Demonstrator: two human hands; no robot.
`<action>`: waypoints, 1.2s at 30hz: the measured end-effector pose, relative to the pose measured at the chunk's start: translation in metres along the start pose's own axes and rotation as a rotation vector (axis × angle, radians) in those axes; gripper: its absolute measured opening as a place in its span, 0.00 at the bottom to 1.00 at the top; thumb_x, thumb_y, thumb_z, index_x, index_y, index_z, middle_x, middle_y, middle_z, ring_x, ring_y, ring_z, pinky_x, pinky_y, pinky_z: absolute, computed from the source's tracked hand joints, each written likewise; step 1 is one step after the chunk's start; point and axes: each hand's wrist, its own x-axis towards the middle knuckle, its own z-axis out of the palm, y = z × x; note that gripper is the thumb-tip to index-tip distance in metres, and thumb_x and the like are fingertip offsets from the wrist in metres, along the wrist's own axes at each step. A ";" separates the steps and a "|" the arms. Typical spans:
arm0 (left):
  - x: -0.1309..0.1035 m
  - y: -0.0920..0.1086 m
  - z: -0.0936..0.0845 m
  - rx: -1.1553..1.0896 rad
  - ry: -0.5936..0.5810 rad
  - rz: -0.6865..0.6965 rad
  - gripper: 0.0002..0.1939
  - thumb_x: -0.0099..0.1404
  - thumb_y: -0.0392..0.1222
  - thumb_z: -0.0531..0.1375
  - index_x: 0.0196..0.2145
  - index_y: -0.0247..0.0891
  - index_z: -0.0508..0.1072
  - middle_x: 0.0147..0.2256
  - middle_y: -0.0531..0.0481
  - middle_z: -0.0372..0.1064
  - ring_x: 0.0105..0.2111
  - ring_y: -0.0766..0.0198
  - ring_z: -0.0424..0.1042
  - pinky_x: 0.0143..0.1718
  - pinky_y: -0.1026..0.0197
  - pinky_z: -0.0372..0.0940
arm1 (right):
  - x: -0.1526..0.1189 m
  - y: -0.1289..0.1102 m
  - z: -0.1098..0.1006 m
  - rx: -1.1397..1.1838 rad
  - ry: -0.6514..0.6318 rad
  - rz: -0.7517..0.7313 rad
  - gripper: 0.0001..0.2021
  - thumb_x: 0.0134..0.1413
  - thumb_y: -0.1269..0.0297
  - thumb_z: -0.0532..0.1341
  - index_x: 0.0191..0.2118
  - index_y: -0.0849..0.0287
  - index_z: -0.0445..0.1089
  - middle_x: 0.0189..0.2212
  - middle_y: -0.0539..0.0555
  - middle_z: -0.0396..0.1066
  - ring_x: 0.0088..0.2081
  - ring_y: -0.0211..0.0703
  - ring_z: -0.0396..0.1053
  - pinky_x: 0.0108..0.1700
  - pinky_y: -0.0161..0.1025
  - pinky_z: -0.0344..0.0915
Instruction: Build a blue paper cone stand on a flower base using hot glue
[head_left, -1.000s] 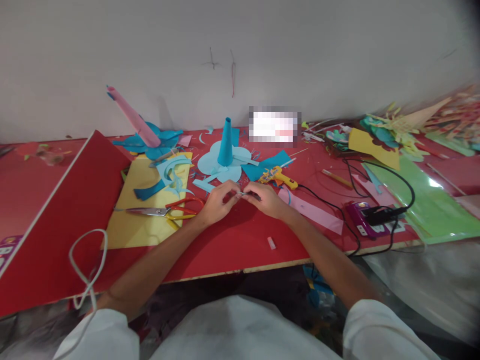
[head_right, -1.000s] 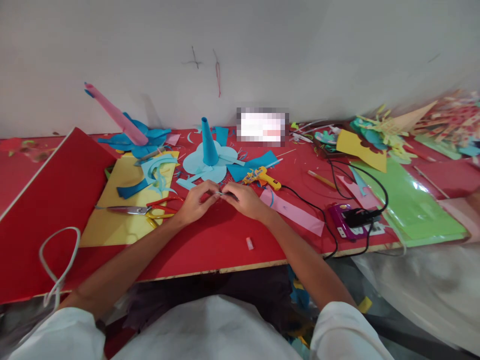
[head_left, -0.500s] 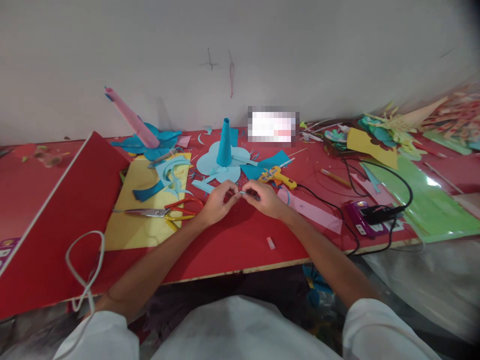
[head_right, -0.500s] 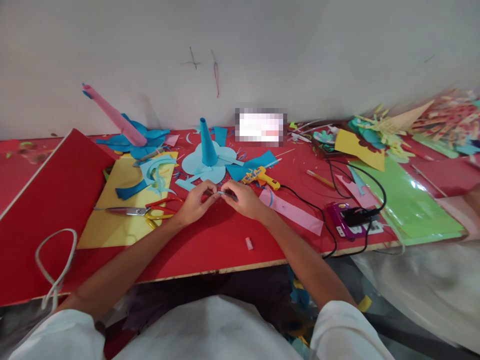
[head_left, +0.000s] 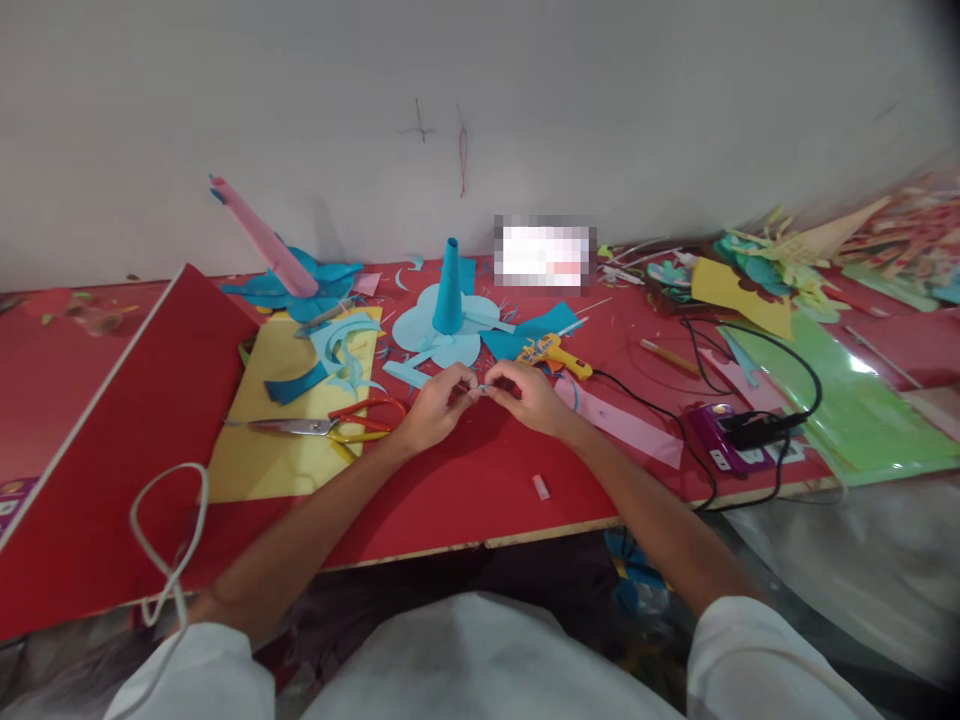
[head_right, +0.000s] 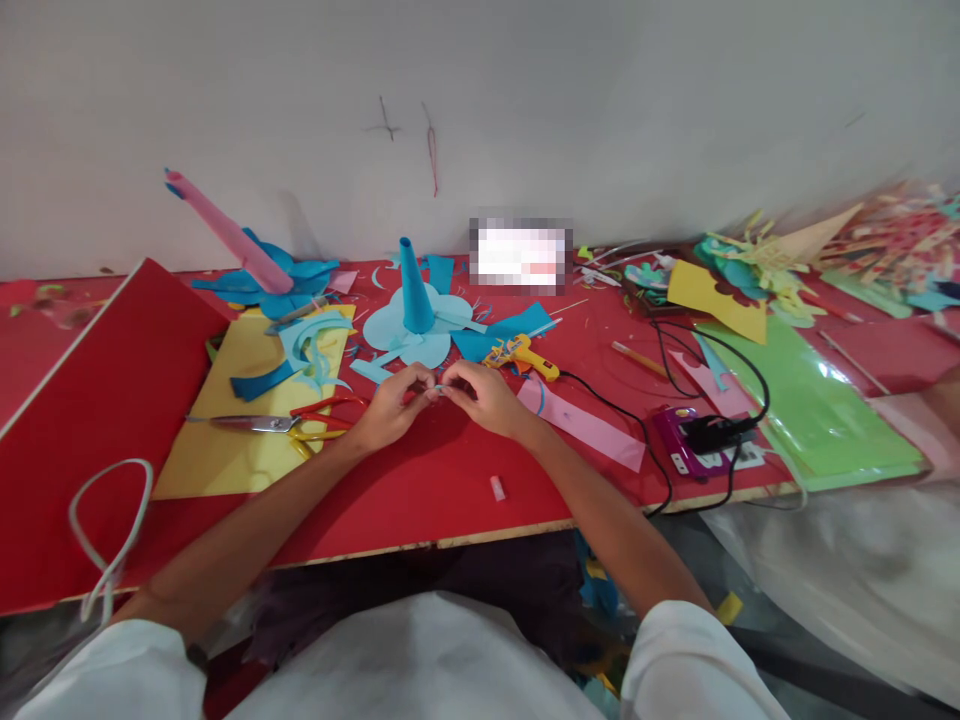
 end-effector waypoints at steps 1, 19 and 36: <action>0.000 0.000 0.000 -0.002 0.008 -0.004 0.15 0.76 0.53 0.57 0.38 0.39 0.68 0.34 0.49 0.68 0.34 0.63 0.69 0.39 0.59 0.67 | 0.000 0.000 0.000 -0.009 0.006 -0.002 0.14 0.71 0.52 0.58 0.37 0.56 0.68 0.33 0.52 0.73 0.34 0.41 0.67 0.36 0.37 0.62; 0.001 0.000 -0.001 0.016 -0.025 0.035 0.14 0.77 0.52 0.54 0.38 0.40 0.67 0.35 0.49 0.67 0.34 0.62 0.68 0.40 0.58 0.66 | 0.002 -0.001 0.001 -0.026 0.002 0.031 0.19 0.69 0.44 0.59 0.35 0.55 0.70 0.32 0.53 0.74 0.33 0.42 0.68 0.37 0.38 0.63; 0.001 0.005 -0.001 0.002 -0.024 -0.065 0.19 0.73 0.59 0.58 0.44 0.40 0.68 0.40 0.47 0.71 0.39 0.60 0.71 0.41 0.58 0.68 | -0.001 -0.002 0.000 0.006 -0.003 0.035 0.12 0.70 0.53 0.59 0.37 0.55 0.71 0.29 0.52 0.75 0.31 0.43 0.71 0.36 0.40 0.65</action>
